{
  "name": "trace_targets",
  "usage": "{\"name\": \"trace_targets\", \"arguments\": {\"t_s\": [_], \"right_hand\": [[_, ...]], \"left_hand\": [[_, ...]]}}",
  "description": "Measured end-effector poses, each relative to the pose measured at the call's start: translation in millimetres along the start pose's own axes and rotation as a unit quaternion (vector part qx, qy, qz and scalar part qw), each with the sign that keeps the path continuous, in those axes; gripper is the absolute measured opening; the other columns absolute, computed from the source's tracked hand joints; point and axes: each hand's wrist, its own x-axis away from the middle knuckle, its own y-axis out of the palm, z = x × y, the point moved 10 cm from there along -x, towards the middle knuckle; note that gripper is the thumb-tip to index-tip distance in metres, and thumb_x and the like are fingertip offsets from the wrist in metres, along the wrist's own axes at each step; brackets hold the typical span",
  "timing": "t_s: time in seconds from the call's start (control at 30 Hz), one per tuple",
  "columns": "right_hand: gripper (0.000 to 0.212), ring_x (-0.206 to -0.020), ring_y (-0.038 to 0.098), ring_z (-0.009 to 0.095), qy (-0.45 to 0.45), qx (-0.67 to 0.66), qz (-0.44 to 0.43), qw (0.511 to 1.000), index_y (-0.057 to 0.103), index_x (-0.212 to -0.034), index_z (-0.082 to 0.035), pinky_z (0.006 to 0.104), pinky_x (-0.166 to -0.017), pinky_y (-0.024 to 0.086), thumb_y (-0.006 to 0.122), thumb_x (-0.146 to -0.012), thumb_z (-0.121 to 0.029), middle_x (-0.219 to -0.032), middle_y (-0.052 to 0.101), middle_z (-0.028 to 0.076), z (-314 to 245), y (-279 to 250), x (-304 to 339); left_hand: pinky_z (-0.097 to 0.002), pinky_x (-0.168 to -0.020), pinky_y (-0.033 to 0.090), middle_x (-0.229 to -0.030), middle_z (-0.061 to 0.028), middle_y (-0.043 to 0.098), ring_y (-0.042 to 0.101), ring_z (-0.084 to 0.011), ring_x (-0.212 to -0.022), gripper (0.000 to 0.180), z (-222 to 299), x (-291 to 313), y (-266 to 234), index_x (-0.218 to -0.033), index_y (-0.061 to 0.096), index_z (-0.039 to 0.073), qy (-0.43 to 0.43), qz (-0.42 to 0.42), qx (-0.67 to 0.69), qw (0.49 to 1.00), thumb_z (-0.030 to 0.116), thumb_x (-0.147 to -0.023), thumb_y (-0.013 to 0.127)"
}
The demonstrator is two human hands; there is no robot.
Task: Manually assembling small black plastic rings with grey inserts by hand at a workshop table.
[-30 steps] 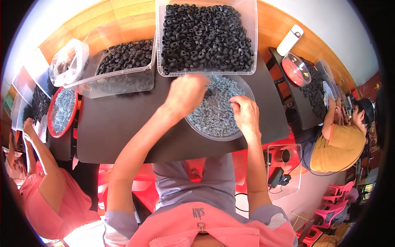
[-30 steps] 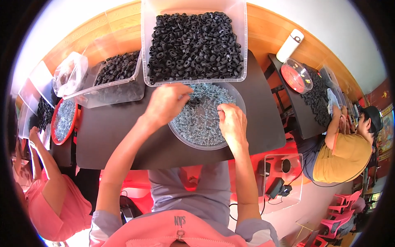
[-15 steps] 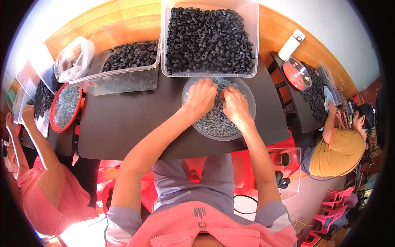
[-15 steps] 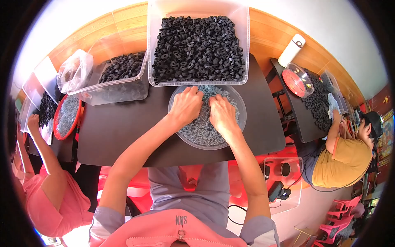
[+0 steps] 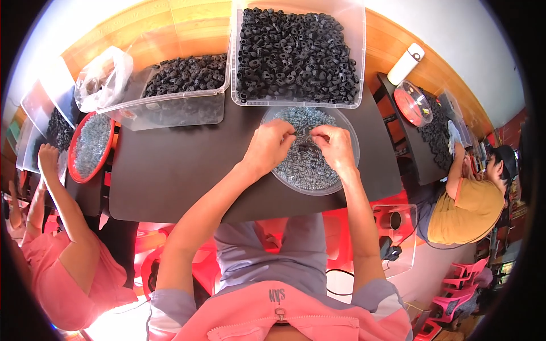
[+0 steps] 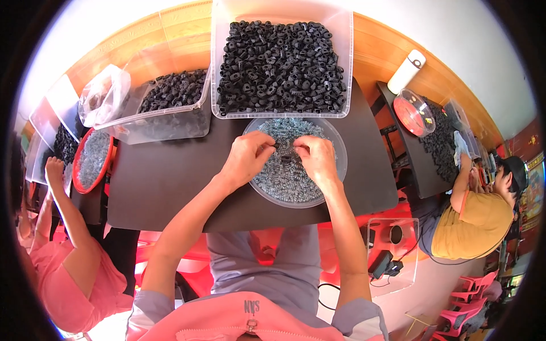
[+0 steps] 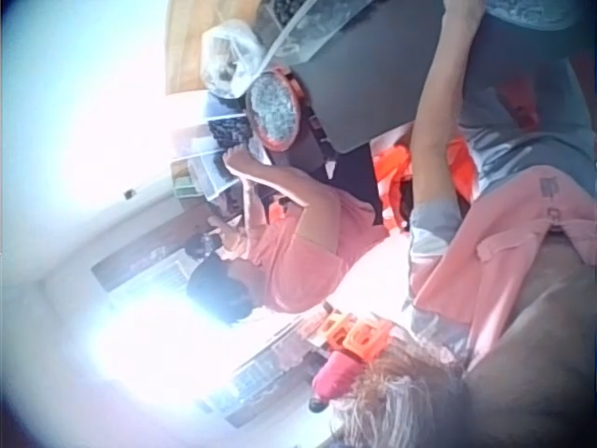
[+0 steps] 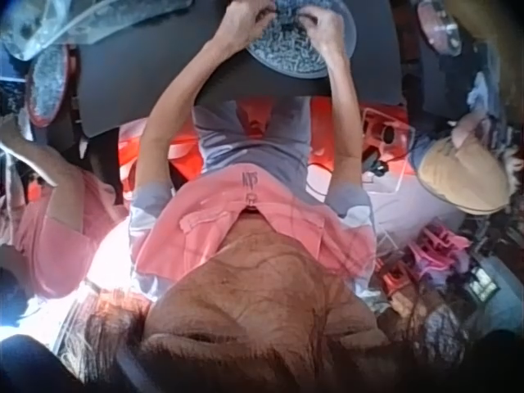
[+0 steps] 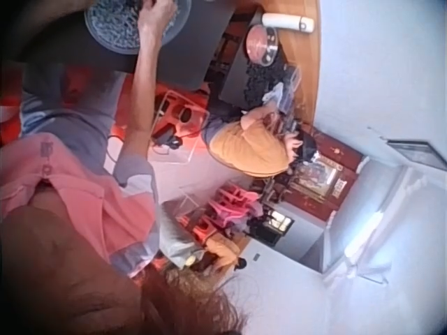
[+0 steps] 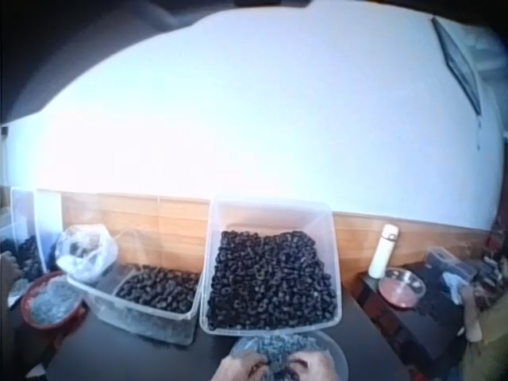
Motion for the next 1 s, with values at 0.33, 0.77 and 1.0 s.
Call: {"name": "trace_targets", "arguments": {"t_s": [0.33, 0.77, 1.0], "right_hand": [[0.008, -0.065, 0.064, 0.016, 0.011, -0.075, 0.037, 0.996, 0.065, -0.086, 0.001, 0.0277, -0.061, 0.049, 0.062, -0.079, 0.003, -0.074, 0.065, 0.009, 4, -2, -1], [0.012, -0.07, 0.061, 0.01, 0.099, -0.347, -0.01, 0.932, 0.063, -0.098, 0.001, 0.0231, -0.062, 0.052, 0.059, -0.086, 0.001, -0.086, 0.065, 0.005, 22, 3, -2], [0.013, -0.074, 0.063, 0.011, 0.099, -0.323, -0.021, 0.941, 0.064, -0.096, 0.001, 0.0231, -0.064, 0.05, 0.063, -0.082, 0.0, -0.086, 0.065, 0.005, 26, 2, 1]], "left_hand": [[-0.0382, -0.084, 0.044, -0.093, -0.0065, 0.055, 0.052, -0.0251, -0.093, 0.026, 24, 15, 54, -0.1, 0.063, 0.009, 0.075, -0.174, -0.199, 0.962, 0.013, -0.074, 0.068], [-0.0398, -0.079, 0.042, -0.092, -0.009, 0.055, 0.054, -0.027, -0.092, 0.025, 26, 9, 51, -0.096, 0.054, 0.008, 0.052, -0.159, -0.201, 0.965, 0.013, -0.076, 0.068], [-0.0403, -0.069, 0.046, -0.09, -0.0148, 0.057, 0.058, -0.0322, -0.077, 0.027, 19, 0, 29, -0.097, 0.05, 0.003, 0.013, -0.072, -0.021, 0.997, 0.0, -0.075, 0.066]]}}
